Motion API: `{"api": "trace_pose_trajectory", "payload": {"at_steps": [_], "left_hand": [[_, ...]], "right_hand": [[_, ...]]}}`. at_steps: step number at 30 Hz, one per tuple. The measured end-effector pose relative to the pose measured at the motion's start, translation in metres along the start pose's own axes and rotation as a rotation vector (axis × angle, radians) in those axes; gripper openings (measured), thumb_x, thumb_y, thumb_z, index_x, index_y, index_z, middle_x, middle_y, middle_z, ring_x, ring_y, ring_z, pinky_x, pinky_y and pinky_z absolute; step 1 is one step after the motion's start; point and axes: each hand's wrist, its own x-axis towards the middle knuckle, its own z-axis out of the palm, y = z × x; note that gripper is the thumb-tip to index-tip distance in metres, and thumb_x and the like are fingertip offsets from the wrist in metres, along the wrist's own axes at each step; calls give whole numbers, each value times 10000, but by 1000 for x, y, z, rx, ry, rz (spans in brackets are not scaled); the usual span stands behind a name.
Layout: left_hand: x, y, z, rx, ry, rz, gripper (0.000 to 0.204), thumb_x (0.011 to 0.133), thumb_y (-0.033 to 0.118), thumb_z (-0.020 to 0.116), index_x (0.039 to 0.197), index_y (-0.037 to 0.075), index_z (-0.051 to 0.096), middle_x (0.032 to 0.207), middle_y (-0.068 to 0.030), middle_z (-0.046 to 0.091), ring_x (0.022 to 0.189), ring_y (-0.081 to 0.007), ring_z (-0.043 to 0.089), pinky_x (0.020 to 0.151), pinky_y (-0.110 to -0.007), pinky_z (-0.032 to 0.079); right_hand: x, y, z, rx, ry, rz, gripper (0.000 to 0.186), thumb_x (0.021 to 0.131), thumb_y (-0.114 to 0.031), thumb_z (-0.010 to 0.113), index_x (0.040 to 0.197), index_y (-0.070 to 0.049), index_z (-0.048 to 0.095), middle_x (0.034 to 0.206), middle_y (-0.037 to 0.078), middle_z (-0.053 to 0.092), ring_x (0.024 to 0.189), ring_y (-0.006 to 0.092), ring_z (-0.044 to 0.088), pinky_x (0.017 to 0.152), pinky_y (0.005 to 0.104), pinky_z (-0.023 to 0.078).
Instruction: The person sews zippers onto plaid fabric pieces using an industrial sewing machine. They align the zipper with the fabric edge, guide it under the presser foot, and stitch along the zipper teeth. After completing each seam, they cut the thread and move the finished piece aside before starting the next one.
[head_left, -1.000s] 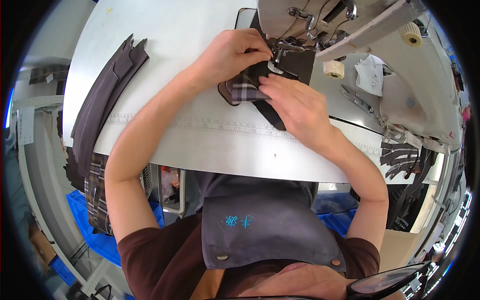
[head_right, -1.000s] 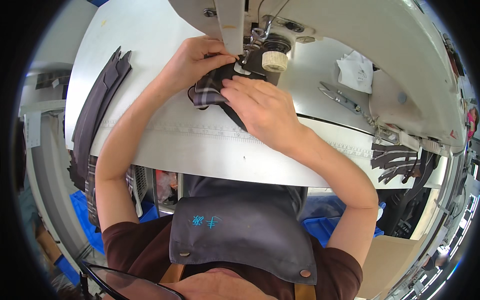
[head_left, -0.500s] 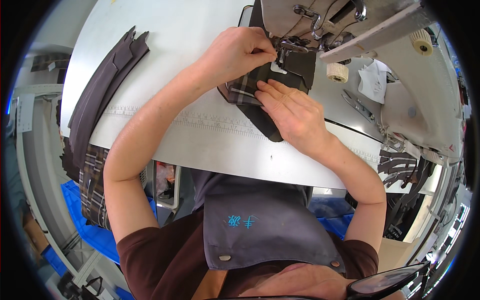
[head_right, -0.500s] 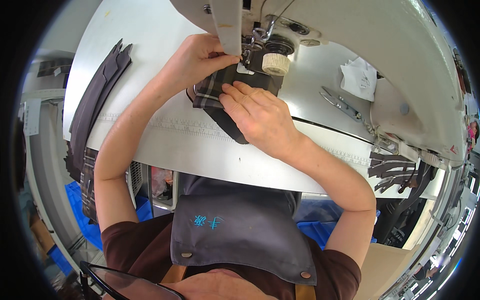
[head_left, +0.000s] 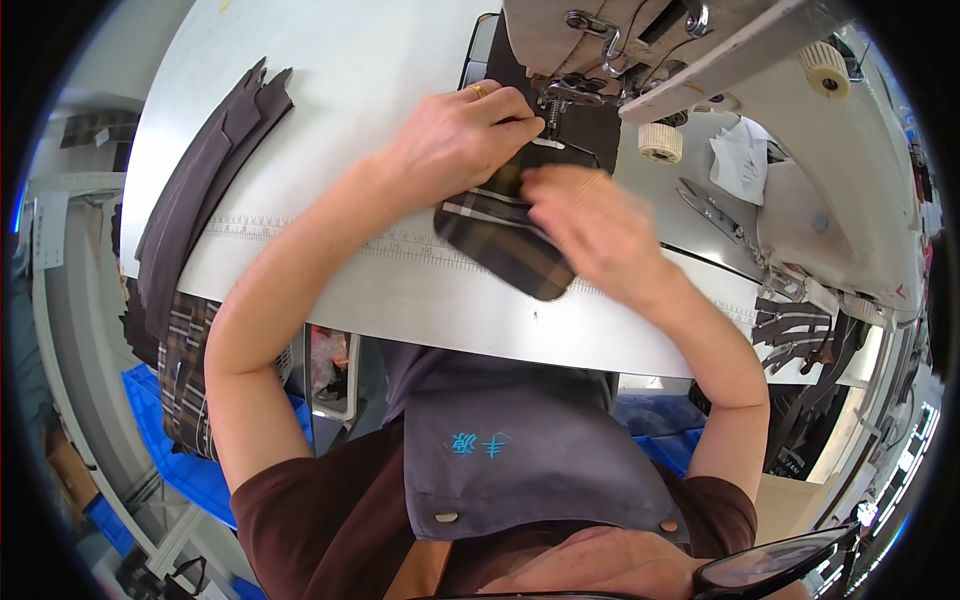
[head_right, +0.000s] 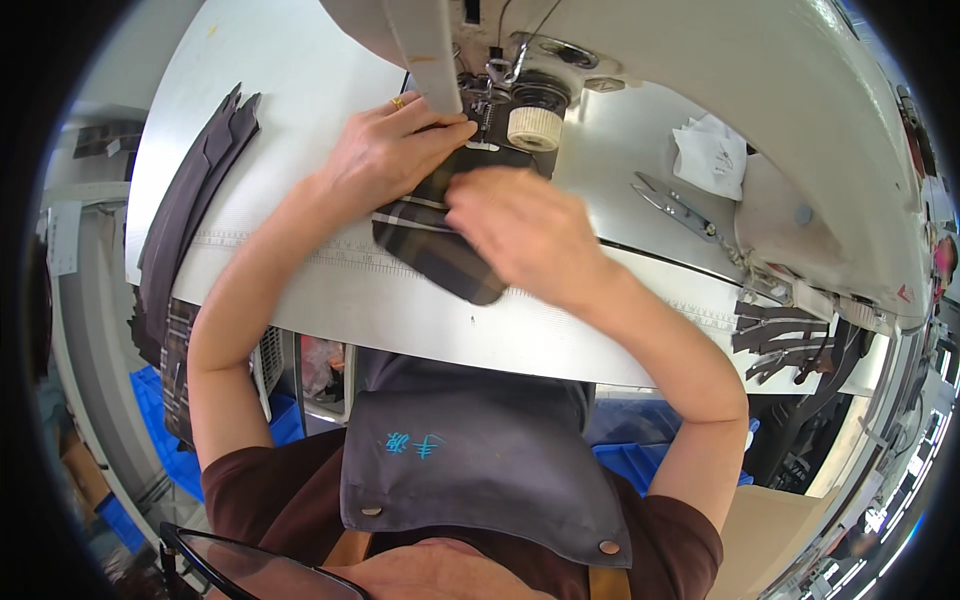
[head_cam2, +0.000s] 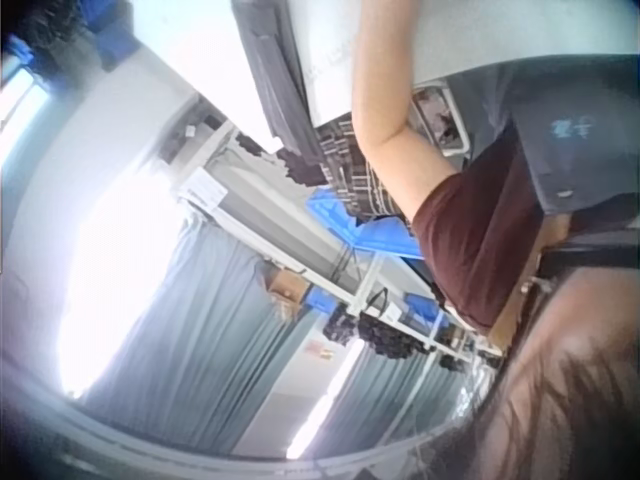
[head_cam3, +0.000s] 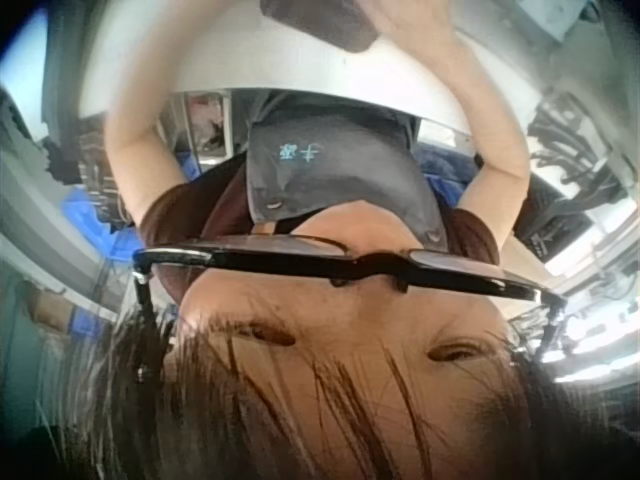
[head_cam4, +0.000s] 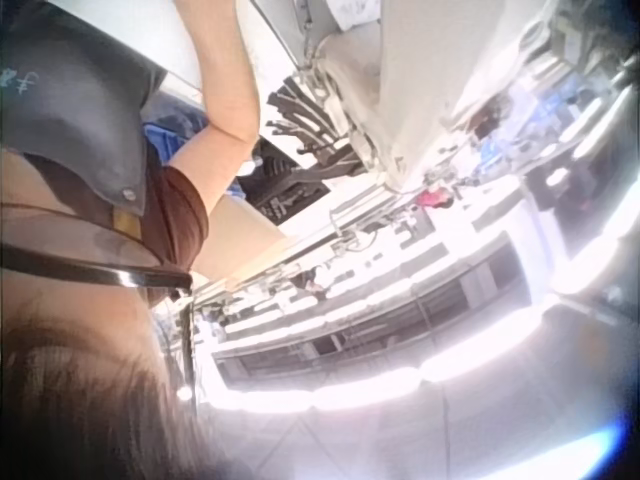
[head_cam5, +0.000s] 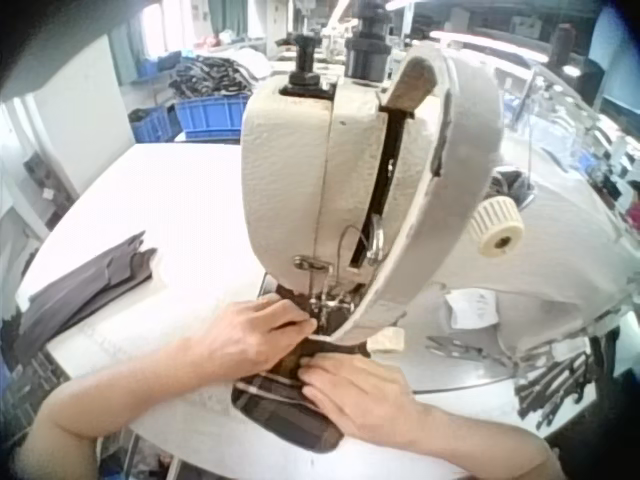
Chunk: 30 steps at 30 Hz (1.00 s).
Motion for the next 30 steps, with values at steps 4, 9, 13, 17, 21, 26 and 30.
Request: {"api": "trace_pose_trajectory", "payload": {"at_steps": [4, 9, 13, 17, 21, 26, 30], "left_hand": [[-3, -1, -1, -54, 20, -21, 325, 677, 11, 646, 989, 90, 693, 981, -9, 640, 846, -228, 634, 703, -303, 545], [-4, 1, -3, -18, -15, -25, 337, 671, -4, 623, 981, 105, 697, 983, -8, 638, 876, -220, 629, 702, -301, 545], [-2, 1, 3, -28, 42, -26, 298, 672, 6, 608, 942, 98, 696, 938, -1, 626, 845, -203, 616, 651, -300, 537], [2, -11, 10, -30, 58, -31, 274, 679, 7, 608, 923, 92, 701, 915, 1, 633, 842, -204, 617, 653, -309, 537], [3, -11, 9, -55, 63, -39, 263, 685, 8, 606, 918, 86, 703, 901, -4, 641, 841, -210, 618, 670, -310, 535], [4, -11, 8, -82, 58, -46, 254, 686, 3, 603, 907, 79, 705, 908, -7, 651, 841, -215, 622, 689, -304, 534], [5, -9, 7, -69, 55, -69, 247, 685, 2, 601, 897, 73, 705, 910, -9, 656, 840, -213, 624, 697, -304, 536]], "right_hand": [[13, 30, -11, -100, 21, 85, 381, 716, 31, 622, 1082, -74, 640, 1059, 60, 634, 957, 268, 595, 777, 332, 514], [8, 36, -11, -164, -47, 23, 452, 658, 64, 609, 1079, -93, 658, 1092, 55, 634, 961, 258, 597, 799, 343, 516], [6, 35, -8, -163, -21, 19, 482, 652, 72, 600, 1102, -95, 646, 1119, 54, 628, 931, 263, 595, 788, 345, 514], [12, 35, -7, -193, -9, 61, 494, 662, 68, 591, 1128, -89, 627, 1131, 50, 620, 870, 267, 581, 757, 355, 504], [12, 39, -6, -181, -7, 67, 474, 672, 64, 588, 1121, -82, 627, 1134, 37, 617, 853, 264, 573, 753, 358, 496], [13, 42, -4, -178, 25, 38, 440, 690, 57, 591, 1104, -87, 638, 1126, 33, 621, 844, 261, 573, 752, 357, 496], [13, 42, -7, -211, -26, 78, 381, 776, 37, 577, 1121, -112, 632, 1148, 13, 618, 982, 228, 590, 767, 327, 522]]}}
